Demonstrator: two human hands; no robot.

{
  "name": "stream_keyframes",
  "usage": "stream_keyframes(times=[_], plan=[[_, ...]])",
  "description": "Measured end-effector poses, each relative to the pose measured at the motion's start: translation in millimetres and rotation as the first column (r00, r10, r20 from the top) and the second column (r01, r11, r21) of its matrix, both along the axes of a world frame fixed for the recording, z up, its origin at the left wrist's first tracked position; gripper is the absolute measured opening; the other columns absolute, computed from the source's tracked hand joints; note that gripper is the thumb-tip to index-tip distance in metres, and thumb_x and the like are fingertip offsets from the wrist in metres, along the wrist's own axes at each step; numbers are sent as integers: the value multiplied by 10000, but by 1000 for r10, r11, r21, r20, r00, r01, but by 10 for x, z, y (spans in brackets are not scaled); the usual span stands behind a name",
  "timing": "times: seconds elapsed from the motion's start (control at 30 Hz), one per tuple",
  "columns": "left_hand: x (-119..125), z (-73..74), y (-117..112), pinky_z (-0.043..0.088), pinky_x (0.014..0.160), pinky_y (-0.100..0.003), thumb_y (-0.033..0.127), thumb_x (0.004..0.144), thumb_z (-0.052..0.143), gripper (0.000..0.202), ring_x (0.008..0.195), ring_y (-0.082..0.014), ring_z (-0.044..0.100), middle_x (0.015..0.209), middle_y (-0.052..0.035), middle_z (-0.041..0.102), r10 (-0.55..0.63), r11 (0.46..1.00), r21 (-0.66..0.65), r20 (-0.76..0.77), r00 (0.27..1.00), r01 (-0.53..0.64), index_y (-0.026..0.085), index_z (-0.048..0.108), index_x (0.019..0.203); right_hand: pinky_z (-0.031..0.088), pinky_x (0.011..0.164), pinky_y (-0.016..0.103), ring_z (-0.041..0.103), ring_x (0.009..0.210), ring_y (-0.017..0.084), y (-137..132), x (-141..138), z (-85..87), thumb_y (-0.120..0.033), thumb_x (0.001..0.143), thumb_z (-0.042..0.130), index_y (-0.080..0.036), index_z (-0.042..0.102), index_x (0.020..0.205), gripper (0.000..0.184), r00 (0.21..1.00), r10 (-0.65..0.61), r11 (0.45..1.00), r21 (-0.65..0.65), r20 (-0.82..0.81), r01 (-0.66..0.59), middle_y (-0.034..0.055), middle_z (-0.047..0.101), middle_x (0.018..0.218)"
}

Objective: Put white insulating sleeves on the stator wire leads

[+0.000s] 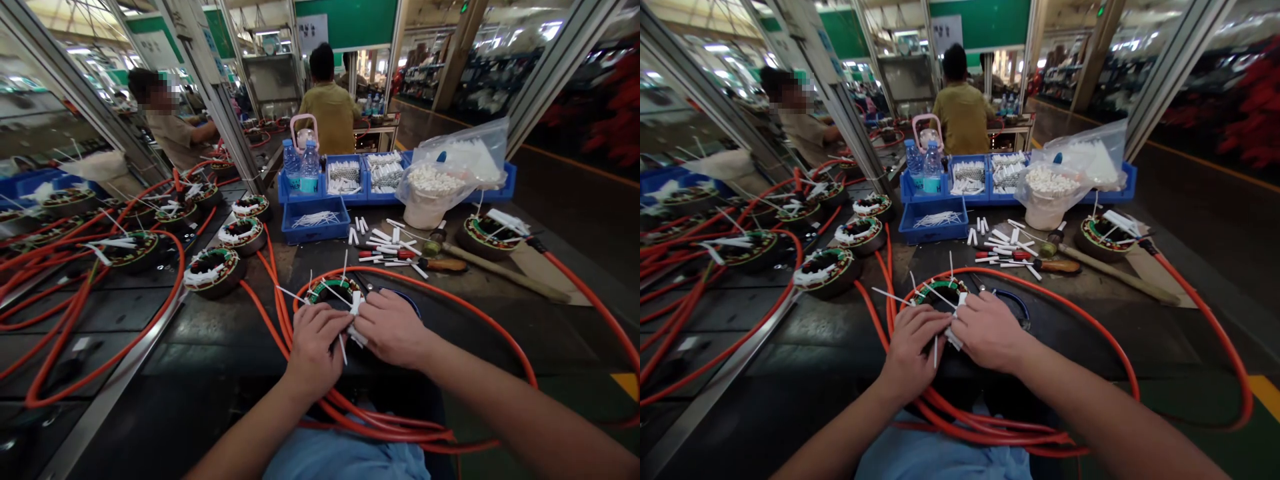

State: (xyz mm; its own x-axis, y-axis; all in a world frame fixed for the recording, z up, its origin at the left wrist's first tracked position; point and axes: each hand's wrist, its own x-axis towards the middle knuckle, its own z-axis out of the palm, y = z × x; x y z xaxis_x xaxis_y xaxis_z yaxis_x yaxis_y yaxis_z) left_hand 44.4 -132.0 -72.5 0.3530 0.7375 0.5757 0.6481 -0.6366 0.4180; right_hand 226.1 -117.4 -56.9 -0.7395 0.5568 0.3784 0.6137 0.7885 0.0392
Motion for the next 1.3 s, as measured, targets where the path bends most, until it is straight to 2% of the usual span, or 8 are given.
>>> stream_keyframes(times=[0.1, 0.23, 0.47, 0.67, 1.0, 1.17, 1.23, 1.3], plan=[[3, 72, 3, 333, 923, -467, 146, 763, 523, 285, 930, -224, 538, 913, -49, 654, 55, 992, -109, -123, 991, -68, 195, 597, 1033, 214, 580, 325, 381, 640, 159, 74, -47, 71, -195, 829, 453, -185, 519, 657, 185, 973, 223, 950, 207, 64, -232, 20, 491, 618], [-24, 115, 43, 350, 900, -435, 143, 787, 477, 136, 767, -181, 528, 713, -23, 611, -22, 987, -158, -208, 978, -12, 179, 607, 783, 199, 575, 326, 363, 635, 164, 360, -186, 136, -200, 822, 455, -173, 513, 610, 222, 983, 185, 941, 290, -13, -173, 25, 473, 583], [-13, 35, 53, 356, 895, -443, 190, 816, 473, 111, 795, -210, 494, 743, -46, 590, 35, 998, -32, -317, 948, -48, 153, 572, 781, 292, 655, 285, 435, 739, 147, 475, -87, 162, -268, 884, 438, -188, 596, 907, 179, 980, 179, 957, -214, -90, -195, 28, 561, 803], [9, -16, 68, 336, 870, -420, 162, 815, 458, 130, 737, -195, 477, 687, -29, 569, 63, 998, -16, -211, 976, -68, 162, 543, 717, 228, 645, 319, 376, 741, 162, 435, -177, 89, -216, 831, 487, -165, 540, 720, 132, 989, 144, 984, -111, 40, -139, 25, 532, 728], [-20, -8, 127, 316, 843, -407, 213, 791, 529, 63, 755, -195, 512, 733, -15, 618, -14, 994, -112, -72, 997, 6, 187, 573, 756, 261, 671, 330, 394, 745, 163, 644, -469, -6, -175, 735, 554, -156, 558, 609, 128, 996, -20, 937, -345, 82, 47, 23, 562, 673], [-362, 168, 278, 339, 893, -410, 278, 786, 575, 82, 776, -183, 539, 739, -3, 628, -210, 957, -243, -206, 956, 158, 209, 618, 772, 381, 799, 296, 524, 875, 153, 622, -173, 104, -190, 823, 500, -171, 636, 862, 143, 962, -21, 862, -492, -273, -120, 38, 637, 904], [-557, 259, 325, 329, 943, -411, 276, 781, 588, 114, 853, -183, 549, 831, -5, 638, -264, 925, -335, -228, 937, 179, 227, 630, 875, 409, 834, 263, 548, 943, 138, 684, 170, 181, -228, 850, 476, -191, 617, 987, 200, 932, -197, 852, -523, -304, 9, 37, 624, 1032], [-695, 312, 349, 331, 964, -405, 265, 775, 600, 223, 936, -188, 538, 938, -13, 630, -262, 899, -408, -212, 942, 158, 245, 614, 997, 417, 853, 267, 556, 971, 156, 795, 559, 235, -228, 844, 467, -188, 613, 1001, 218, 852, -494, 797, -481, -173, 365, 47, 623, 1056]])
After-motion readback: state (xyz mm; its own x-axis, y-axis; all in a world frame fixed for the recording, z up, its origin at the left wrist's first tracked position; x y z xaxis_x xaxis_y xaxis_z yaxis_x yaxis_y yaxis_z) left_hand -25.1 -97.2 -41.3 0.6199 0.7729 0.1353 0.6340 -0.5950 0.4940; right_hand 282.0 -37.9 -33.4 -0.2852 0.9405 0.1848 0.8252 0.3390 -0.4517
